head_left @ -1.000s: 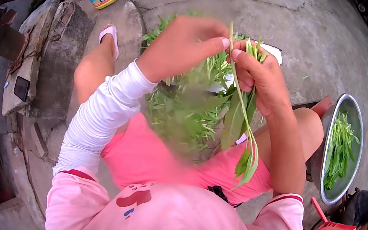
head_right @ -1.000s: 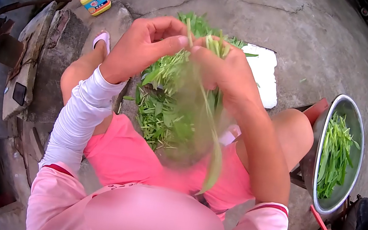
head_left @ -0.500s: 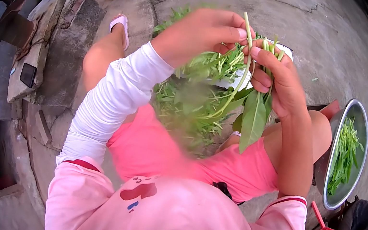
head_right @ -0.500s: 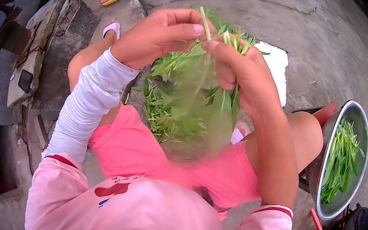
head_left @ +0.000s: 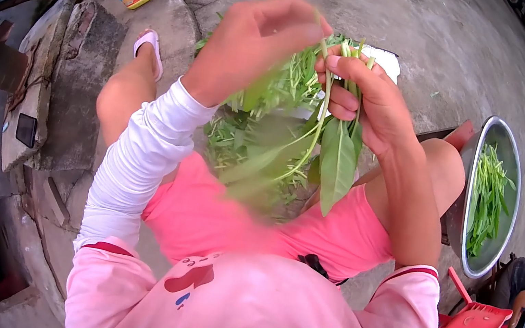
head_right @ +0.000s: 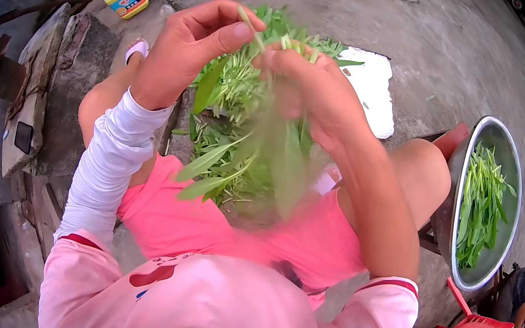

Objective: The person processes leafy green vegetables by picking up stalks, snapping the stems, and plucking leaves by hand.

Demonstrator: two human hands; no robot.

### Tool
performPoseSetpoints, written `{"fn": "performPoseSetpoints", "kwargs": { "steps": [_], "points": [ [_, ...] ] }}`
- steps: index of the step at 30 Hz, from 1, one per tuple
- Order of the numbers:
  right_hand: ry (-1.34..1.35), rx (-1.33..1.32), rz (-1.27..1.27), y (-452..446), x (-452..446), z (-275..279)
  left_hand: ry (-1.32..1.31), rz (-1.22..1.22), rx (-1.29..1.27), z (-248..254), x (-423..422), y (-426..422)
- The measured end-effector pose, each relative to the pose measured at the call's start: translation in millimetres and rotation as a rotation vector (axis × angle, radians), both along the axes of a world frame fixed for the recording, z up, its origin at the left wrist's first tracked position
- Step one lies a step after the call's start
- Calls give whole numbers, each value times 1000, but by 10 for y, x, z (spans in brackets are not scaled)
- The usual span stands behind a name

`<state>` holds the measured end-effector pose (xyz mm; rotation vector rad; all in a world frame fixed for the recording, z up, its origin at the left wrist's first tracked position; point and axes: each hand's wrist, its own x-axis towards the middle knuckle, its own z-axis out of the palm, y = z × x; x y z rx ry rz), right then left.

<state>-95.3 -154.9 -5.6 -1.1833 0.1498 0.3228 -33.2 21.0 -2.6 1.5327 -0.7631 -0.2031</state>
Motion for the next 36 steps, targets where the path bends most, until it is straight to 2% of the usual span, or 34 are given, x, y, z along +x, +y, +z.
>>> {"fn": "performPoseSetpoints", "kwargs": {
  "steps": [3, 5, 8, 9, 12, 13, 16, 17, 20, 23, 29, 33, 36],
  "points": [
    [-77, 119, -133, -6, 43, -28, -183, 62, -171, 49, -110, -29],
    [-15, 228, -177, -110, 104, -93, -223, 155, -332, 239, -238, -55],
    [-80, 332, -166, -250, 110, 16, -62, -101, 81, 382, -48, 315],
    [-103, 320, -142, -295, 97, 79, -16, -286, 258, 316, 125, 454],
    [-181, 174, -120, -339, 60, 137, -348, -179, 723, 238, 129, 436],
    [-187, 124, -124, -326, 53, 144, -406, -15, 619, 148, 103, 393],
    [-160, 18, -100, -283, 66, 110, -10, -33, 170, 116, 42, 238],
    [-149, -8, -86, -266, 78, 96, 71, -108, 123, 139, -30, 185],
    [-151, -63, -156, -216, 102, 72, -36, -84, 187, -6, -177, 0],
    [-162, -128, -190, -137, 78, 100, 19, -109, 256, -90, -176, -89],
    [-190, -213, -178, -181, 45, 103, 385, -266, 193, -52, -31, -44],
    [-153, -163, -148, -226, 41, 97, 602, -338, 100, -67, -34, -24],
    [-153, -131, -144, -245, 36, 108, 592, -452, 72, -107, 8, -4]
  ]
}}
